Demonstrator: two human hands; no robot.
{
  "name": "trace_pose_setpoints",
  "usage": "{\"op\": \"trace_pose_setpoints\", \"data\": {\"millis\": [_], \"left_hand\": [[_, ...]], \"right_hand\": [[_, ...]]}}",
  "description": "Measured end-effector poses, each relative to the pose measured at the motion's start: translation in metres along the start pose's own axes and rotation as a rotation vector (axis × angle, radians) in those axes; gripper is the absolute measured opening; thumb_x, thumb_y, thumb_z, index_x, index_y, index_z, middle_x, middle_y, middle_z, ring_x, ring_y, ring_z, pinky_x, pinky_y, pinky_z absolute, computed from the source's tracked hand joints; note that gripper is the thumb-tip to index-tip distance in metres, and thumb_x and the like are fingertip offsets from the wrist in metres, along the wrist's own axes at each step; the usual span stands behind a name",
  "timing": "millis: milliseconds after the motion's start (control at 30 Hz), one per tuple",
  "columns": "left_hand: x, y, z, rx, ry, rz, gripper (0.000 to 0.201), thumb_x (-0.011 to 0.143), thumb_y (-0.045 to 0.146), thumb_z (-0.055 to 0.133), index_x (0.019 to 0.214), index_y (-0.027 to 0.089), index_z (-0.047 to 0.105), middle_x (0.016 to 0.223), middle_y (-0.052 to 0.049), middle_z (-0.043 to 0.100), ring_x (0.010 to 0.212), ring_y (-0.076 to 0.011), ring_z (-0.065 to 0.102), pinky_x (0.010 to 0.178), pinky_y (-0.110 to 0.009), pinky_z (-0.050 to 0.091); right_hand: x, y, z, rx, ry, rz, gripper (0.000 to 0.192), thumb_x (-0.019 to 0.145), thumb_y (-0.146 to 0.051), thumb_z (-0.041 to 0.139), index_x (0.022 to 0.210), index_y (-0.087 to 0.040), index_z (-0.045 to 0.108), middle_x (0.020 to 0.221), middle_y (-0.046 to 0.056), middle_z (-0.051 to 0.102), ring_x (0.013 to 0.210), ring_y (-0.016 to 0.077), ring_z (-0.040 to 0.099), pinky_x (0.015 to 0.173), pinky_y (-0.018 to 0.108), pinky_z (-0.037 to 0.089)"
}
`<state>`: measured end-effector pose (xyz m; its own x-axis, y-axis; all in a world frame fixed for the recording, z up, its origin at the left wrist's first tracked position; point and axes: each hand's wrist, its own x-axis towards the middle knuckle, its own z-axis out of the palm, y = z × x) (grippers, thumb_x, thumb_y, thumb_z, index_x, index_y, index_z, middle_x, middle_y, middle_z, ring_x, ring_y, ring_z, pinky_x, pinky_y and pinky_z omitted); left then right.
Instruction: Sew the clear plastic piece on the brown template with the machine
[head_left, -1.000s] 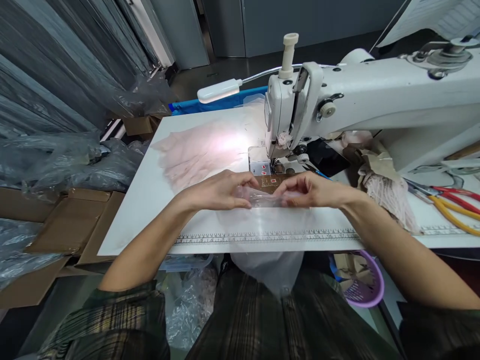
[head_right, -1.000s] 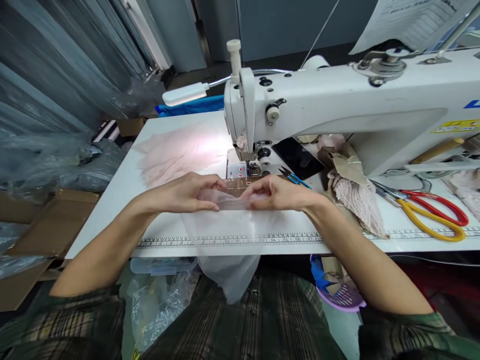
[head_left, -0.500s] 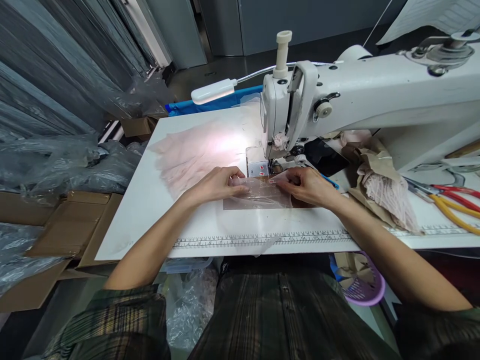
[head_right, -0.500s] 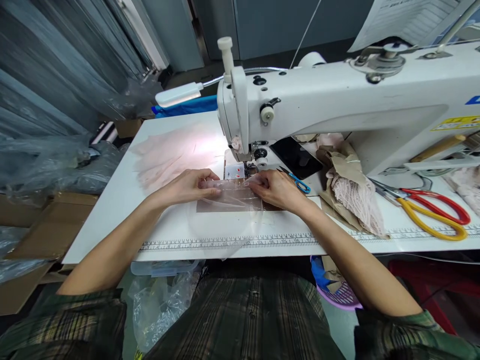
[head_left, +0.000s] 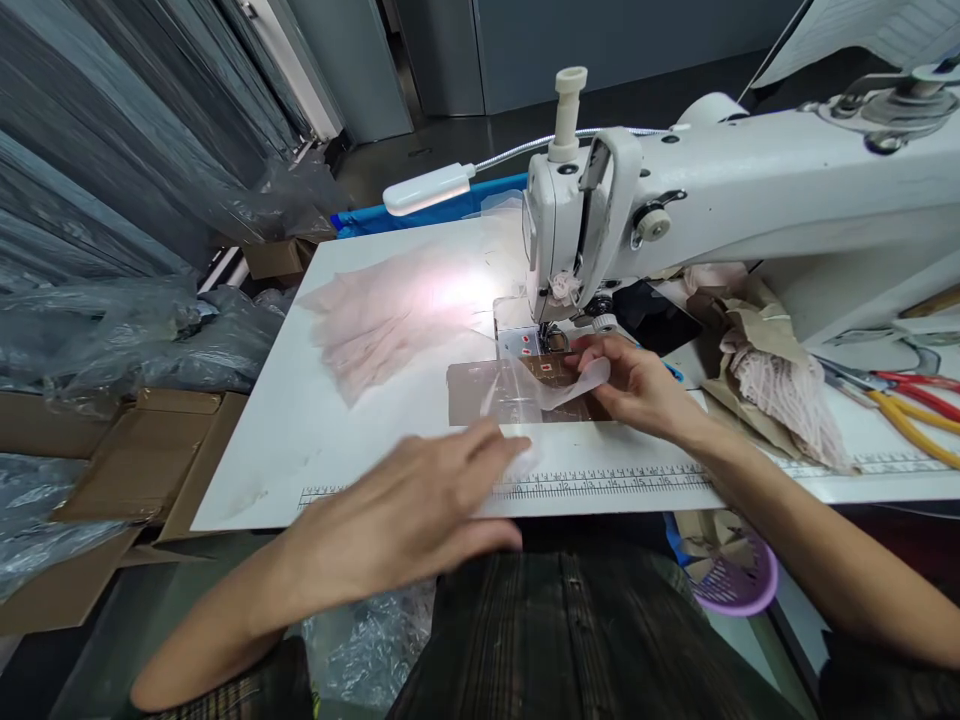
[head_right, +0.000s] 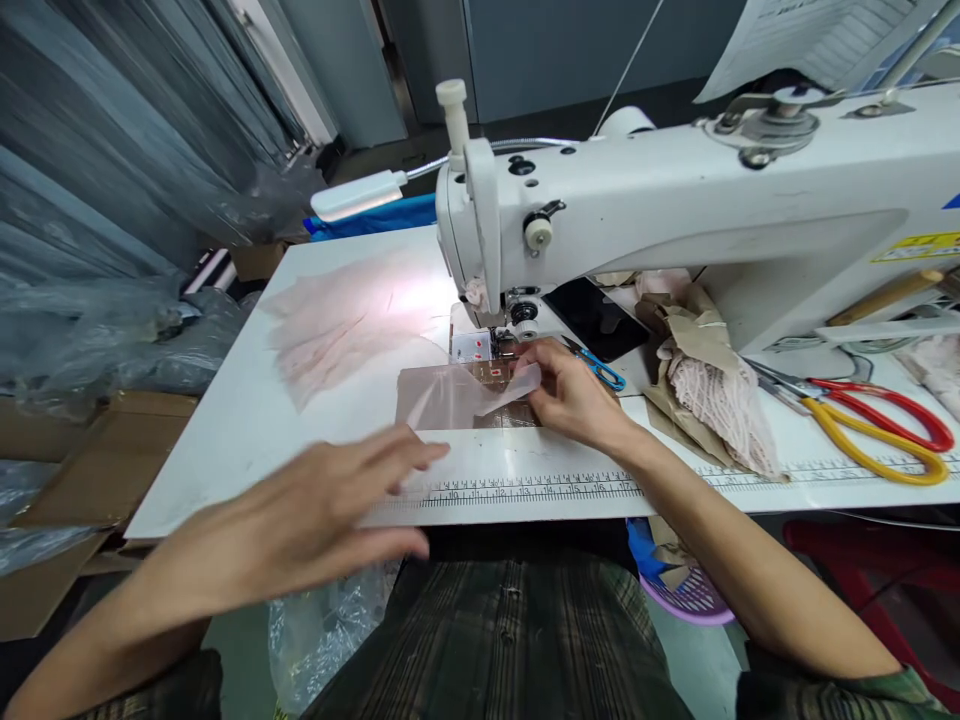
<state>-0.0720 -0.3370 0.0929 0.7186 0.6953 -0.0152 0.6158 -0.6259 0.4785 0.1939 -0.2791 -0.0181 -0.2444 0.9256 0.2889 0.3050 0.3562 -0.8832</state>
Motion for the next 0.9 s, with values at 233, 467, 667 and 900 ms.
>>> {"op": "trace_pose_setpoints", "data": {"millis": [233, 467, 667, 900], "left_hand": [[0.032, -0.045, 0.015, 0.065, 0.016, 0.188, 0.026, 0.098, 0.029, 0.048, 0.119, 0.023, 0.063, 0.107, -0.007, 0.066, 0.088, -0.0176, 0.065, 0.071, -0.029, 0.055], [0.088, -0.096, 0.033, 0.082, 0.002, 0.376, 0.025, 0.091, 0.011, 0.052, 0.105, 0.021, 0.07, 0.112, -0.006, 0.067, 0.103, -0.017, 0.063, 0.089, -0.032, 0.053], [0.102, -0.118, 0.045, 0.005, -0.045, 0.435, 0.017, 0.088, 0.018, 0.061, 0.095, 0.025, 0.074, 0.109, -0.006, 0.065, 0.1, -0.017, 0.061, 0.088, -0.032, 0.05], [0.106, -0.103, 0.026, -0.071, -0.036, 0.4, 0.012, 0.086, 0.017, 0.055, 0.087, 0.016, 0.067, 0.094, -0.005, 0.068, 0.085, -0.0147, 0.062, 0.079, -0.029, 0.05]], "right_hand": [[-0.003, 0.003, -0.013, -0.148, 0.072, -0.035, 0.02, 0.073, -0.01, 0.048, 0.084, -0.021, 0.06, 0.103, 0.007, 0.064, 0.098, 0.0242, 0.062, 0.085, 0.041, 0.05], [-0.005, -0.015, 0.028, -0.356, -0.122, -0.284, 0.025, 0.083, -0.008, 0.046, 0.098, -0.016, 0.063, 0.098, 0.01, 0.064, 0.091, 0.0231, 0.062, 0.081, 0.038, 0.051], [-0.007, -0.008, 0.021, -0.322, -0.061, -0.264, 0.023, 0.084, -0.007, 0.047, 0.095, -0.015, 0.065, 0.093, 0.01, 0.065, 0.084, 0.02, 0.061, 0.075, 0.033, 0.05], [0.001, -0.017, 0.026, -0.156, -0.118, -0.095, 0.016, 0.089, -0.025, 0.053, 0.092, -0.015, 0.065, 0.088, 0.007, 0.064, 0.075, 0.0177, 0.06, 0.068, 0.03, 0.047]]}}
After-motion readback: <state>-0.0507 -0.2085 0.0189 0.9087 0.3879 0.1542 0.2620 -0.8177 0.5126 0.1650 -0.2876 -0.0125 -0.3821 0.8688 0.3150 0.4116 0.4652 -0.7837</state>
